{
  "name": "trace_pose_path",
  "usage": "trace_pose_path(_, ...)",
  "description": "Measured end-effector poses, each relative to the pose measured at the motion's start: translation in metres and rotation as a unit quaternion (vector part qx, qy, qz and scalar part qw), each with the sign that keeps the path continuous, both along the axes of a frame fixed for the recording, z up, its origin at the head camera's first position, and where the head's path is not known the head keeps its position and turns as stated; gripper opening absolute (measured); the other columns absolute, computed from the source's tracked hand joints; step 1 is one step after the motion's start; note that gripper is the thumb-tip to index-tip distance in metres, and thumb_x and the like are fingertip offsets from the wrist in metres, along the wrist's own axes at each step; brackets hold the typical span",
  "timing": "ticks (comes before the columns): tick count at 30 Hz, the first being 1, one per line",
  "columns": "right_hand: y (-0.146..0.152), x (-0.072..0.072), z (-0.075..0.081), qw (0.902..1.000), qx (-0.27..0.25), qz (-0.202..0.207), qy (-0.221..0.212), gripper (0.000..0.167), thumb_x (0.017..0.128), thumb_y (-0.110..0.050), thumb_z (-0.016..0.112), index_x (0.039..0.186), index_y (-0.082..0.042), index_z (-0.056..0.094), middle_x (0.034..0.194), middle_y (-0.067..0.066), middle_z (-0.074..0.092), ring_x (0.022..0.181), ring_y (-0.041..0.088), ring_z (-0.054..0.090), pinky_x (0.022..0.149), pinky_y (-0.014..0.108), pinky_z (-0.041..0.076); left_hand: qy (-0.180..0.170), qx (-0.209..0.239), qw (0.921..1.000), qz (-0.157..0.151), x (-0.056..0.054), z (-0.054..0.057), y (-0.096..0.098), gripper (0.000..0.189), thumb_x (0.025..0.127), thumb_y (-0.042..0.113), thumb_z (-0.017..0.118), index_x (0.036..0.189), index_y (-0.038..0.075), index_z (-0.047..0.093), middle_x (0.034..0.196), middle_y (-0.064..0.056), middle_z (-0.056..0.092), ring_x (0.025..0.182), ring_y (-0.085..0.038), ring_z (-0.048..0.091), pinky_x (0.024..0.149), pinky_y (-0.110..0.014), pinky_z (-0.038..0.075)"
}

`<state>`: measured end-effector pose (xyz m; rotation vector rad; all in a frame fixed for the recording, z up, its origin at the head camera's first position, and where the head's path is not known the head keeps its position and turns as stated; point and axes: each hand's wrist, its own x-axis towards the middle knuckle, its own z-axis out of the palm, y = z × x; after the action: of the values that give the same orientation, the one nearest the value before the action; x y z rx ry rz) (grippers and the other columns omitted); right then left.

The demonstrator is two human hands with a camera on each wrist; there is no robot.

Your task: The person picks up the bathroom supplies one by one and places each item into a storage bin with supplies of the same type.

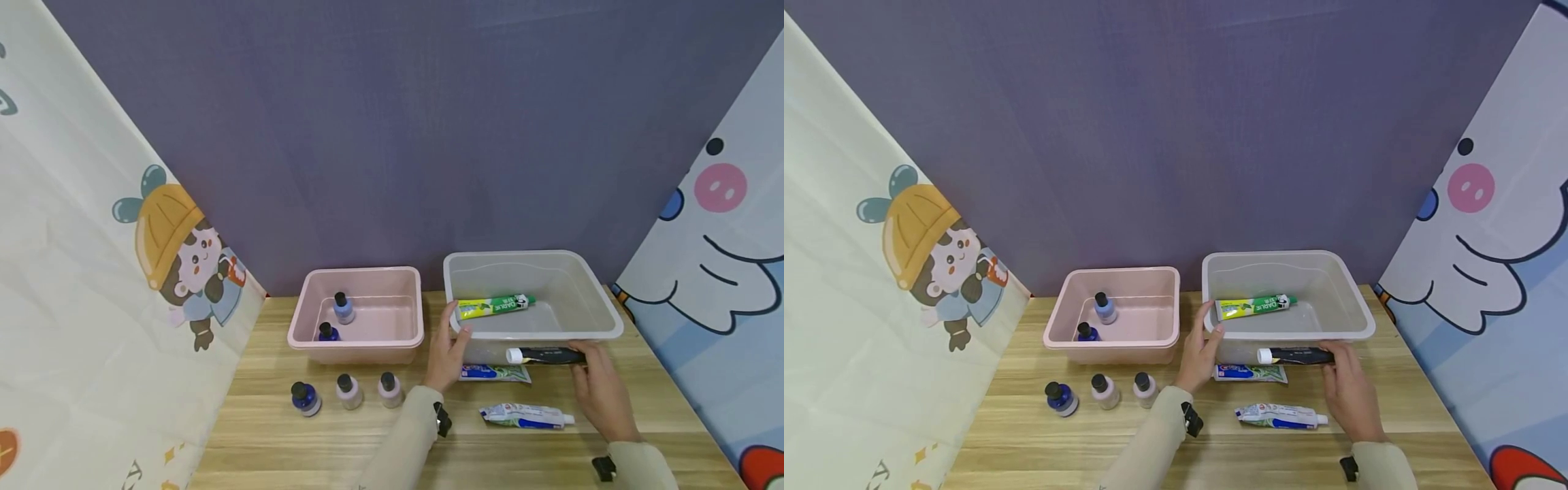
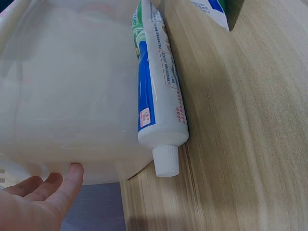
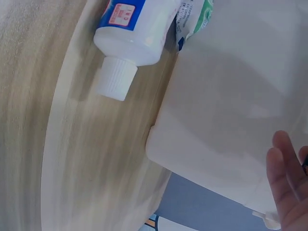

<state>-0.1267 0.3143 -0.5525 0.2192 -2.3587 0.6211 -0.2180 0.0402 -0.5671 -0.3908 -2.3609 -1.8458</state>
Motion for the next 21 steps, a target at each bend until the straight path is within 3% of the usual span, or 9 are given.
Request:
trace_pose_path(10,0.002,0.004,0.009,0.9998,0.003,-0.019,0.008,0.047,0.079,0.016,0.065,0.124,0.002,0.061,0.118,0.020,0.060,0.080,0.023,0.055,0.067,0.018,0.043,-0.011,0.002,0.9999,0.002,0.002,0.000,0.001,0.055,0.105,0.039,0.053,0.155,0.047,0.032,0.150,-0.002,0.055,0.115,-0.018,0.062,0.089,-0.028,0.054)
trace_pose_path(16,0.002,0.002,0.018,0.9992,-0.002,-0.013,0.037,0.048,0.078,0.016,0.065,0.124,0.004,0.058,0.118,0.022,0.060,0.080,0.017,0.055,0.066,0.018,0.045,-0.011,0.004,0.9999,0.005,0.002,0.002,0.000,0.056,0.106,0.031,0.054,0.155,0.047,0.032,0.153,-0.002,0.053,0.119,-0.021,0.062,0.093,-0.031,0.053)
trace_pose_path(21,0.004,0.002,0.023,0.9984,0.002,-0.010,0.056,0.047,0.078,0.018,0.065,0.123,0.008,0.057,0.121,0.025,0.059,0.079,0.020,0.057,0.065,0.018,0.047,-0.009,0.004,0.9999,0.002,0.002,0.002,0.001,0.056,0.106,0.032,0.053,0.155,0.047,0.031,0.156,-0.005,0.050,0.122,-0.023,0.061,0.093,-0.032,0.054)
